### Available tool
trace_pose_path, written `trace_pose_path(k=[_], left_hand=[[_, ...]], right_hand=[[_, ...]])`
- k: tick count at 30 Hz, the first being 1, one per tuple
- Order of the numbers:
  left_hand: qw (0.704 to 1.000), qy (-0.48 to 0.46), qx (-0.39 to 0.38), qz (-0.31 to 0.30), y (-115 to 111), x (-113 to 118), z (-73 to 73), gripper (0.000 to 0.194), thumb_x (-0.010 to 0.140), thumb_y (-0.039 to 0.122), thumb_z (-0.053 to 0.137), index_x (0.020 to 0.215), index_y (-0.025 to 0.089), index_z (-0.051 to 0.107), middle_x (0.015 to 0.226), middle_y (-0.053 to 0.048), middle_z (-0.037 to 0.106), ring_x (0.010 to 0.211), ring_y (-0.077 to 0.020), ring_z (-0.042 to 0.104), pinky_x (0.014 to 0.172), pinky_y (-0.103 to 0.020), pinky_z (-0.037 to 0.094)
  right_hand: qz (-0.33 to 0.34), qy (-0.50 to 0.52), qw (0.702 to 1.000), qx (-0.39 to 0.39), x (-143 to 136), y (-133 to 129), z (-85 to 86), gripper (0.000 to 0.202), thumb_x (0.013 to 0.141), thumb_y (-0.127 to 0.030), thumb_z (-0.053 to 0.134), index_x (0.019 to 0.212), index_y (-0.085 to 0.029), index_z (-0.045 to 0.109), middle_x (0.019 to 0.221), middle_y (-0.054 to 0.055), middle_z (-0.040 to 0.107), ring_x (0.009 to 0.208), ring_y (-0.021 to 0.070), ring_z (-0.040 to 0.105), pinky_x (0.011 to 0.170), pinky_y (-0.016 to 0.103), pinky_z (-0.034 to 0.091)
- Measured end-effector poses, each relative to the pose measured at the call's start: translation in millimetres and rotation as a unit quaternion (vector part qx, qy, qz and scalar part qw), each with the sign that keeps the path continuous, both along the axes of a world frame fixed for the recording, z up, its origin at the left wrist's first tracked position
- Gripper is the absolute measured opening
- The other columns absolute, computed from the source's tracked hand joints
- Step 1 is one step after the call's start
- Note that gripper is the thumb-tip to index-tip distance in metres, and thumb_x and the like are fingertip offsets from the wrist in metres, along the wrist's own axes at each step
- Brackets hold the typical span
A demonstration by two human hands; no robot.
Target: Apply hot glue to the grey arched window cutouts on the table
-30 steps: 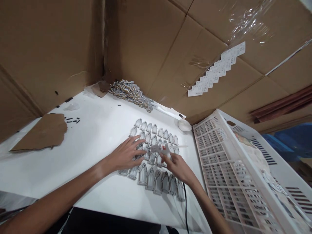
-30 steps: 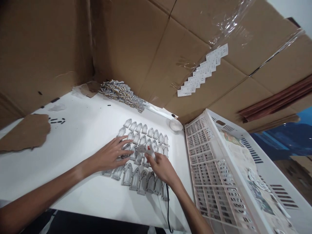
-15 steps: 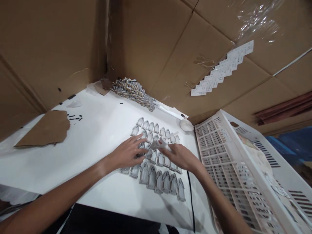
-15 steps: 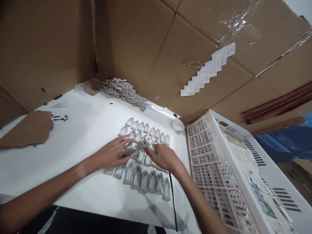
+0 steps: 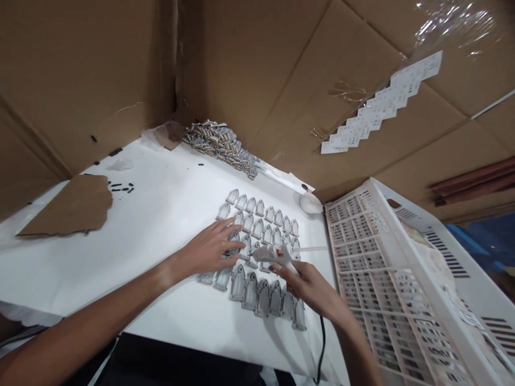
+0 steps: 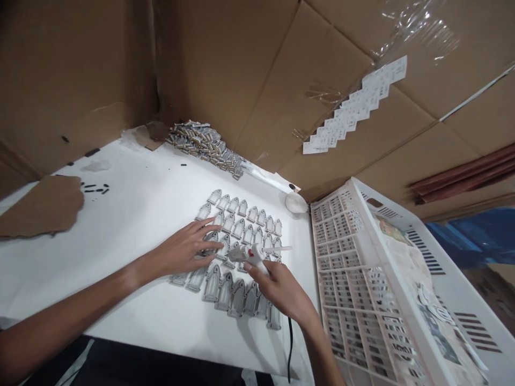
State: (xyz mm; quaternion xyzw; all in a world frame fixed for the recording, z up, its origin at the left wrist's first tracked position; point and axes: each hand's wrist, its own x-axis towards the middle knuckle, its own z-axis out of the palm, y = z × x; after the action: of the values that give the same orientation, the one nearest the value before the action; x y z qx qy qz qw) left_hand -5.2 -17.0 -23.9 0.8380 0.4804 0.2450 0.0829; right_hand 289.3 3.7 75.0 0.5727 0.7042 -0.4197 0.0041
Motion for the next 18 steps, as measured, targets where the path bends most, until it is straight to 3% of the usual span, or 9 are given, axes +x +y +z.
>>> trace_pose_path(k=[5, 12, 18], left_hand=[[1.000, 0.011, -0.010, -0.003, 0.8, 0.3, 1.5, 0.032, 0.104, 0.043, 0.060, 0.131, 0.034, 0.076, 0.159, -0.007, 0.057, 0.157, -0.0377, 0.039, 0.121, -0.058, 0.043], [1.000, 0.000, -0.006, 0.000, 0.0, -0.5, 0.7, 0.032, 0.104, 0.043, 0.060, 0.131, 0.036, 0.076, 0.159, -0.004, 0.057, 0.156, -0.0372, 0.040, 0.122, -0.058, 0.041], [1.000, 0.002, -0.015, 0.004, 0.2, -0.3, 4.1, 0.031, 0.103, 0.041, 0.061, 0.129, 0.036, 0.077, 0.157, -0.005, 0.059, 0.155, -0.0378, 0.041, 0.121, -0.058, 0.042]], right_hand=[[-0.017, 0.029, 0.999, 0.012, -6.2, -1.7, -6.9, 0.064, 0.096, -0.076, 0.052, 0.084, -0.016, 0.070, 0.061, -0.001, 0.053, 0.059, 0.0149, 0.045, 0.056, 0.027, 0.035], [-0.001, 0.014, 1.000, 0.019, -6.1, 0.0, -10.4, 0.063, 0.098, -0.073, 0.050, 0.089, -0.016, 0.075, 0.060, 0.000, 0.054, 0.059, 0.0169, 0.050, 0.061, 0.029, 0.039], [0.015, -0.007, 0.999, 0.037, -8.0, -0.7, -11.2, 0.064, 0.100, -0.075, 0.047, 0.074, -0.019, 0.067, 0.061, 0.001, 0.057, 0.060, 0.0185, 0.056, 0.064, 0.030, 0.042]])
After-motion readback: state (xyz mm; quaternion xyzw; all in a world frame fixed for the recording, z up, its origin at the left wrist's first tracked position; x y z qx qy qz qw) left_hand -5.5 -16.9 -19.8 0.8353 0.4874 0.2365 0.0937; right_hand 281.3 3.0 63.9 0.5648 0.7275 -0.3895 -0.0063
